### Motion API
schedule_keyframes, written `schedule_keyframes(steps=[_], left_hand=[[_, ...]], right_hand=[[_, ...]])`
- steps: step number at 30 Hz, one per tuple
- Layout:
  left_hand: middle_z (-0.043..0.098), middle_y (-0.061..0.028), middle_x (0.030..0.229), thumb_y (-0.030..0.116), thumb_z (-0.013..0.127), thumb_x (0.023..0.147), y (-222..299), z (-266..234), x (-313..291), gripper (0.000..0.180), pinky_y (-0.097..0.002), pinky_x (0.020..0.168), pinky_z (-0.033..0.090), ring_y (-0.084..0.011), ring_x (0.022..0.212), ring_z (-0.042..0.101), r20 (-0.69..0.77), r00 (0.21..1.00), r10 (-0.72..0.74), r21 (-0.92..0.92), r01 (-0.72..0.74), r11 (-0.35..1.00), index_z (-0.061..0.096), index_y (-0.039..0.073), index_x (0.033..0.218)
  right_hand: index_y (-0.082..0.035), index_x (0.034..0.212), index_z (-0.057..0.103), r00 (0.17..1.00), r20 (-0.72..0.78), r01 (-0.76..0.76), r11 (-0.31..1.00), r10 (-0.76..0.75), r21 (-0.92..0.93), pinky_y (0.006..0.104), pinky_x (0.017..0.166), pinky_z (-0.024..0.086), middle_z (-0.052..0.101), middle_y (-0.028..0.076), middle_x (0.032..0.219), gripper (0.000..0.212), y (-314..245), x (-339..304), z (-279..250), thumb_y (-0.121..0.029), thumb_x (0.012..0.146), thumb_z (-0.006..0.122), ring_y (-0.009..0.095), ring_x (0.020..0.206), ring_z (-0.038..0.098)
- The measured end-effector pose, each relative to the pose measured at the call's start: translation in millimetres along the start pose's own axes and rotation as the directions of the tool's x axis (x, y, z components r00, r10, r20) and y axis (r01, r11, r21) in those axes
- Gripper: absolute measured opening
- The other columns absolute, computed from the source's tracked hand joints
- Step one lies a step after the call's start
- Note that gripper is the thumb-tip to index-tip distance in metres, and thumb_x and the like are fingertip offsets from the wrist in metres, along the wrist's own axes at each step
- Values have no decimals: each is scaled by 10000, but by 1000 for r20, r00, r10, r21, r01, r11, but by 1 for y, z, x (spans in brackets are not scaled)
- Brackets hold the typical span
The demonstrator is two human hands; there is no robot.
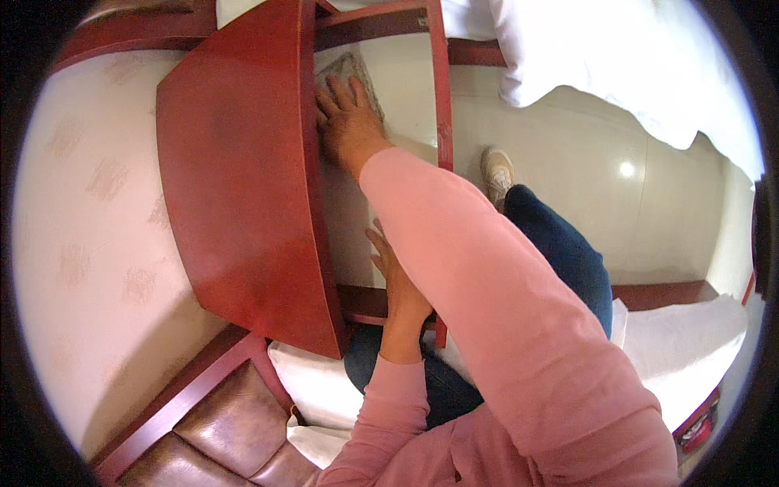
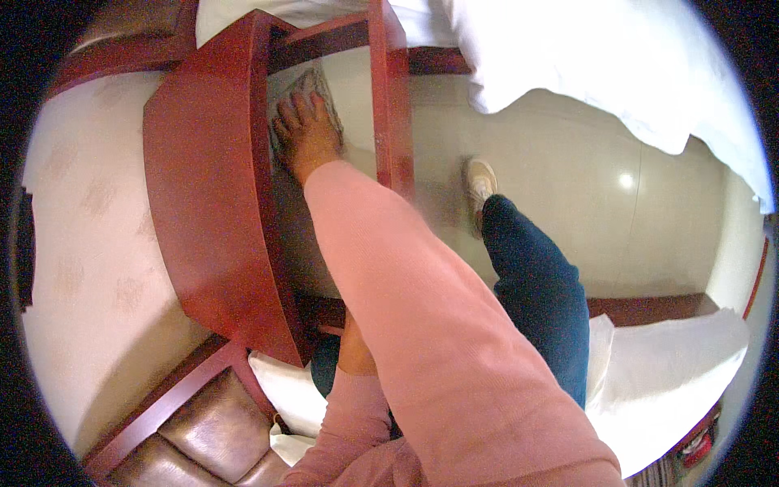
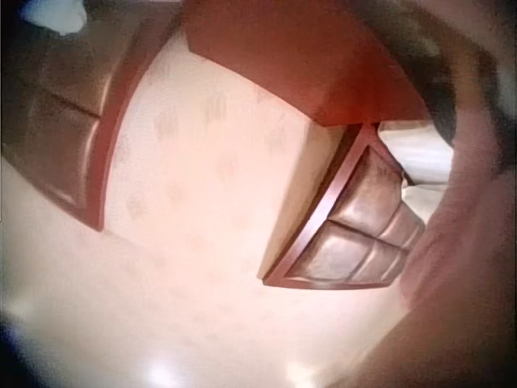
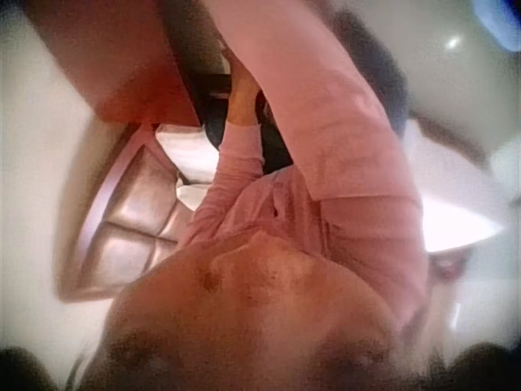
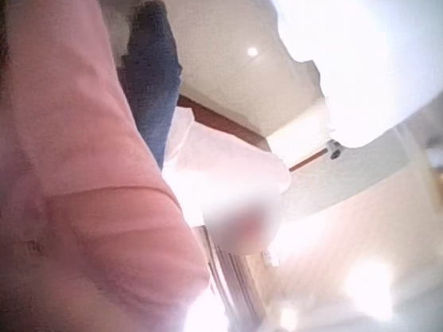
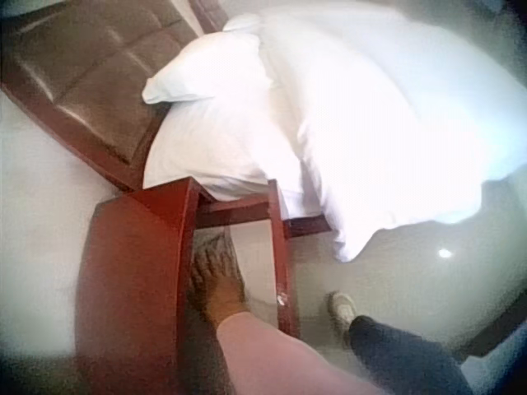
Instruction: The person wipes a wall and then a bedside table with a cloth. They open the table drawer and wipe the interior surfaces, repeatedly folding the cloth and continuing to clean the drawer until the end of the clip.
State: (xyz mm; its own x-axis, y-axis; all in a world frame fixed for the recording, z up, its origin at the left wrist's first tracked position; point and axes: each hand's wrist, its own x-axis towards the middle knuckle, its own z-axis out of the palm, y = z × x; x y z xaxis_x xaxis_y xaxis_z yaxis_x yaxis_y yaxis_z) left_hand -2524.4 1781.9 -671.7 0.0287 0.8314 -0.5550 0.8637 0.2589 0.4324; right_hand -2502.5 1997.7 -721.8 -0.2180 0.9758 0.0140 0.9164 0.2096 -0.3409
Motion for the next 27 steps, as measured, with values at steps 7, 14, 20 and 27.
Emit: schedule_keyframes(steps=[7,14,20,27], left_hand=[[-26,-376,1501,445,617,860,1,1,-2,917,-750,1023,134,-591,1371,-57,-12,996,90,139,-88,986,145,-33,1484],[4,-391,1496,384,512,943,5,1,-3,769,-746,1030,80,-589,1372,-60,-50,996,77,56,-74,996,169,-57,1473],[70,-380,1493,358,531,930,13,-10,-4,745,-749,1023,108,-585,1376,4,-81,993,85,-30,-88,996,208,-50,1462],[240,-273,1495,426,583,878,-4,13,-7,742,-684,1054,166,-409,1407,193,-17,983,181,29,-180,983,306,22,1436]], right_hand=[[-194,1454,380,996,-86,7,997,0,82,469,1188,81,242,42,1563,473,7,38,28,-303,994,365,312,1448,145],[-150,1464,341,953,-266,166,985,-147,49,425,1171,201,228,98,1559,510,20,68,72,-312,984,395,332,1435,173],[-140,1434,385,945,-5,320,923,-327,211,421,1156,222,281,110,1527,502,-12,32,55,-312,965,430,325,1409,228],[-128,1400,436,835,246,386,843,-492,374,416,1138,247,343,123,1489,494,-63,-38,30,-311,942,471,318,1378,292]])
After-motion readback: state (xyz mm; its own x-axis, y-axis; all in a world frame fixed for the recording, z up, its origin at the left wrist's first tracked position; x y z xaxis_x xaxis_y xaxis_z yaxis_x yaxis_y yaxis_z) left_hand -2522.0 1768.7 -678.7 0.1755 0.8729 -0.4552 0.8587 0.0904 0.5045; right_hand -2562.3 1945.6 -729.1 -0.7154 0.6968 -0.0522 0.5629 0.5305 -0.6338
